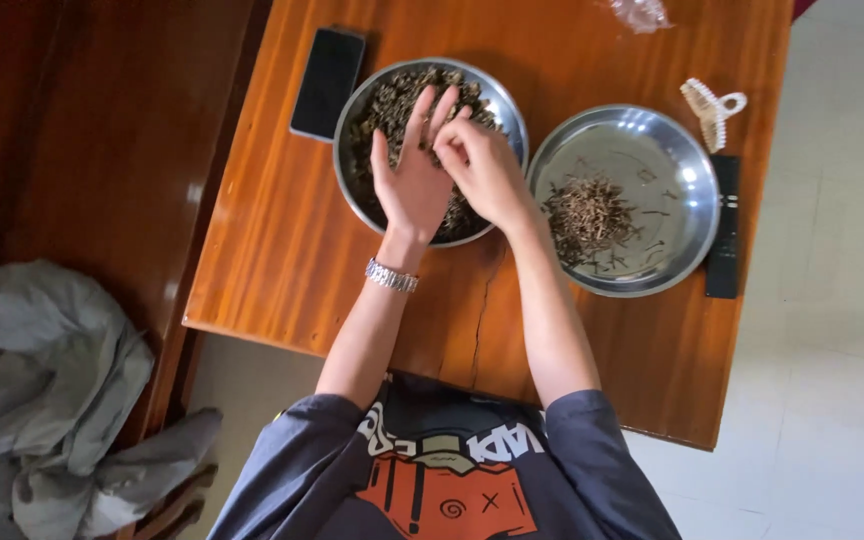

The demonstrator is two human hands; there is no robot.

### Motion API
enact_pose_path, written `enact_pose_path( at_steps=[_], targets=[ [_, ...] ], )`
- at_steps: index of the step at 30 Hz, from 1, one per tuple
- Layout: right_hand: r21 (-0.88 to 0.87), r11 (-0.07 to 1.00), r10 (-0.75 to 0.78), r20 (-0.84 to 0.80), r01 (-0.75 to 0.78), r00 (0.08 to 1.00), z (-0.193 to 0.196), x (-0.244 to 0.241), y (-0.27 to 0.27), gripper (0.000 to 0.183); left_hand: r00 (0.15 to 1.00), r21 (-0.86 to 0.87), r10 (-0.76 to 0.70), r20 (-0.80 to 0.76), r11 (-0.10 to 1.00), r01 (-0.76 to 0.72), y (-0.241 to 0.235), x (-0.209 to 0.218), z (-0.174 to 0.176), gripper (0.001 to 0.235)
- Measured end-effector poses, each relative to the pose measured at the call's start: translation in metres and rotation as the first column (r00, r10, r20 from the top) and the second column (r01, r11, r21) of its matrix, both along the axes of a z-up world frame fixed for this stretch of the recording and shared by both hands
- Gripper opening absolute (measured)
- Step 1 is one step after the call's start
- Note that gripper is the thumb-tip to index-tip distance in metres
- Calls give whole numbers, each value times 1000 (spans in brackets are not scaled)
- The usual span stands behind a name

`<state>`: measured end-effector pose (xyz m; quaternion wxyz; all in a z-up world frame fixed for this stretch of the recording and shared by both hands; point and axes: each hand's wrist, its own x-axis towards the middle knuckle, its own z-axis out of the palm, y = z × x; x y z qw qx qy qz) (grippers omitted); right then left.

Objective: The person sorts dried plant material by hand, picking small pieces from a large metal bowl and placing them into a smaller metal bowl. The person repeatedly sifts through the material and transfers selected pieces to the second bowl.

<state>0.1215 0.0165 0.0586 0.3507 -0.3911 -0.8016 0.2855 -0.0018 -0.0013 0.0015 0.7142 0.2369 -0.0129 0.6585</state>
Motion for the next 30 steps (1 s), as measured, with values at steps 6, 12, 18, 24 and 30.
enact_pose_path(
  at_steps=[6,12,18,24,30],
  targets=[
    [36,999,-18,-25,19,1000,9,4,-1,4,999,4,13,-31,1000,-13,0,-1,0,68],
    [101,990,-100,46,95,994,5,2,-1,8,994,8,70,-81,998,-69,-1,2,2,69],
    [89,986,-156,185,141,970,-5,-7,-3,13,969,-16,111,-219,993,-117,-6,3,7,67],
    [49,990,-140,164,134,977,-5,-5,-3,14,955,33,144,-258,990,-140,-5,5,6,65],
    [90,986,-149,138,138,979,-5,-4,-2,12,905,88,211,-368,977,-193,-6,7,10,65]
  ],
)
